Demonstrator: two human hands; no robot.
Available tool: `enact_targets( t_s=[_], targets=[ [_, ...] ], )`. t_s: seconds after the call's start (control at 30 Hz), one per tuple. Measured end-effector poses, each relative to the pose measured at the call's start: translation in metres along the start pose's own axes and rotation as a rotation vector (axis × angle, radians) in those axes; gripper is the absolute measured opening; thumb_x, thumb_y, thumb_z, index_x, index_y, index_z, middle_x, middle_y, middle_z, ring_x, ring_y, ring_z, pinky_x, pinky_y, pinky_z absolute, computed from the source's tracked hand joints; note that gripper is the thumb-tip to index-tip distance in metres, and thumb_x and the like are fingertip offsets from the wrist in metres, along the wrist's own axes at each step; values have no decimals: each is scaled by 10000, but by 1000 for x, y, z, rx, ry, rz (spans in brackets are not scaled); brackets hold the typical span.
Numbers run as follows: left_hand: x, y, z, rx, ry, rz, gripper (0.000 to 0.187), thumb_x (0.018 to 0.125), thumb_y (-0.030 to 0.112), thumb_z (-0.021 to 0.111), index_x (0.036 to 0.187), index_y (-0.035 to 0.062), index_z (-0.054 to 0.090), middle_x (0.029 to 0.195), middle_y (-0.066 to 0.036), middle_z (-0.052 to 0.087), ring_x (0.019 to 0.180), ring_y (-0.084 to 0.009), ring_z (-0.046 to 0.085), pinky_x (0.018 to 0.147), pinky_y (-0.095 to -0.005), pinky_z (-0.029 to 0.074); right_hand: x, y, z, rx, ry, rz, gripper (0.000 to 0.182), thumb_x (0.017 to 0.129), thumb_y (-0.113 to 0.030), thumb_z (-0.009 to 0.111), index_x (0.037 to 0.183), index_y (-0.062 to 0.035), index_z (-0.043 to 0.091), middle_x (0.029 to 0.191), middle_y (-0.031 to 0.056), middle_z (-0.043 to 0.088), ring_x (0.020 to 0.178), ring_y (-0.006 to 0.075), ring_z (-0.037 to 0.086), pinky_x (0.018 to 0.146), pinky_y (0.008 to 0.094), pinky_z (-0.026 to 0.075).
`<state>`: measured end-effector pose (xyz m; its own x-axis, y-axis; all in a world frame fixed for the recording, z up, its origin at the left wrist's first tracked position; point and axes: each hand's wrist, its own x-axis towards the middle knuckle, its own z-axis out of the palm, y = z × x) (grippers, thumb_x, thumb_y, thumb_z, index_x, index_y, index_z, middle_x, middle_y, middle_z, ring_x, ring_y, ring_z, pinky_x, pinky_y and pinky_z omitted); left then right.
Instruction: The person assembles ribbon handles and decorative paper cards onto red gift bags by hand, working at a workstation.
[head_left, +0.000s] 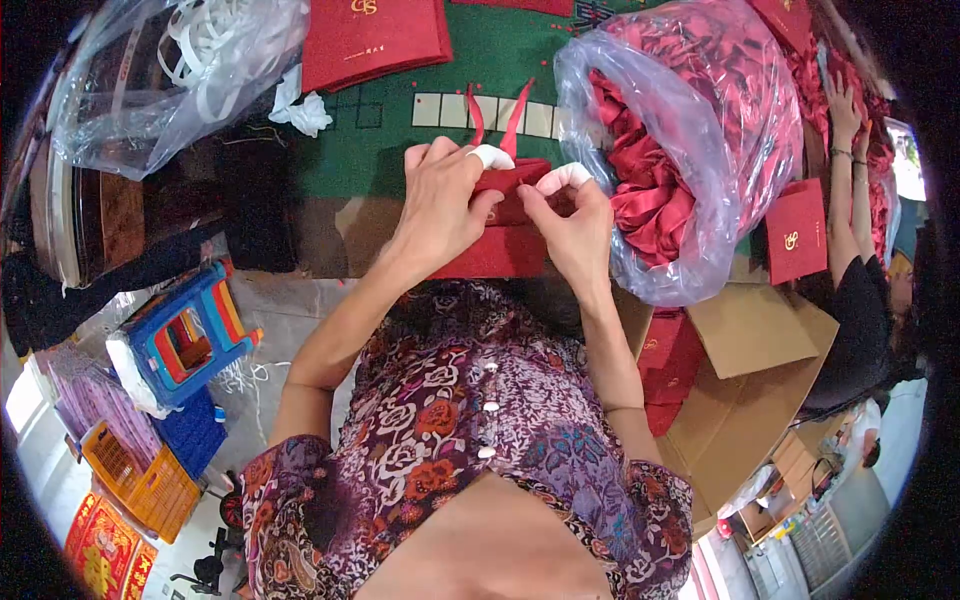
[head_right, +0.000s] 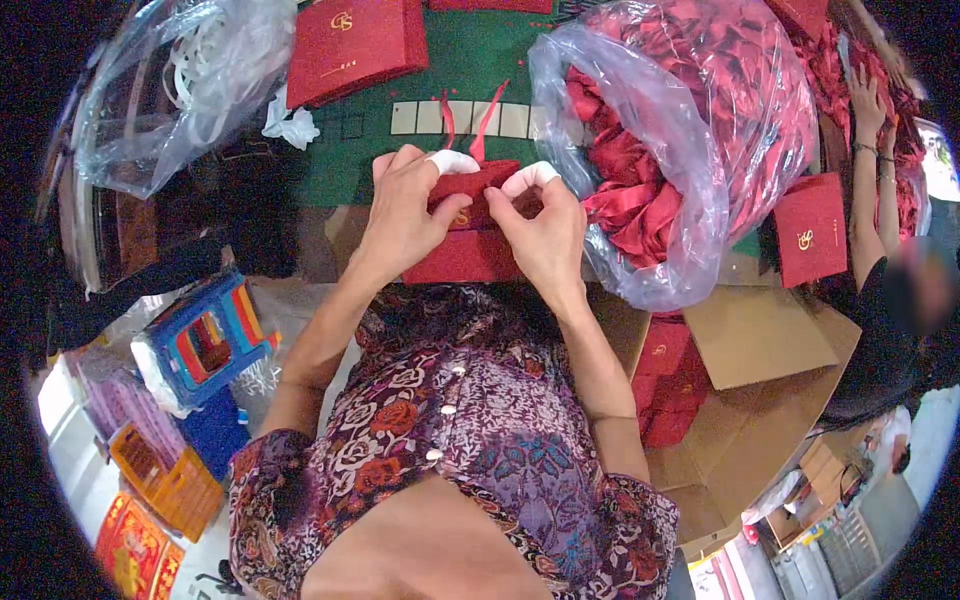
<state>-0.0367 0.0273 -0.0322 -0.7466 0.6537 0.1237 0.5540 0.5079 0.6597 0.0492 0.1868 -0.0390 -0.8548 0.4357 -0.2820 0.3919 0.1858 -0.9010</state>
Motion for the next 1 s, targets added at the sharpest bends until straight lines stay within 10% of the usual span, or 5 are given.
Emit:
enact_targets(
  t_s=[1.0],
  targets=[
    [7,-4,9,-113,34,-40,201,786,156,778,969,111,709,846,-37,708,851,-233,628,867,-385,405,0,-3,-1,-375,96,-388,125,865,-88,729,976,-31,723,846,89,661,709,182,650,639,306,498]
  ],
)
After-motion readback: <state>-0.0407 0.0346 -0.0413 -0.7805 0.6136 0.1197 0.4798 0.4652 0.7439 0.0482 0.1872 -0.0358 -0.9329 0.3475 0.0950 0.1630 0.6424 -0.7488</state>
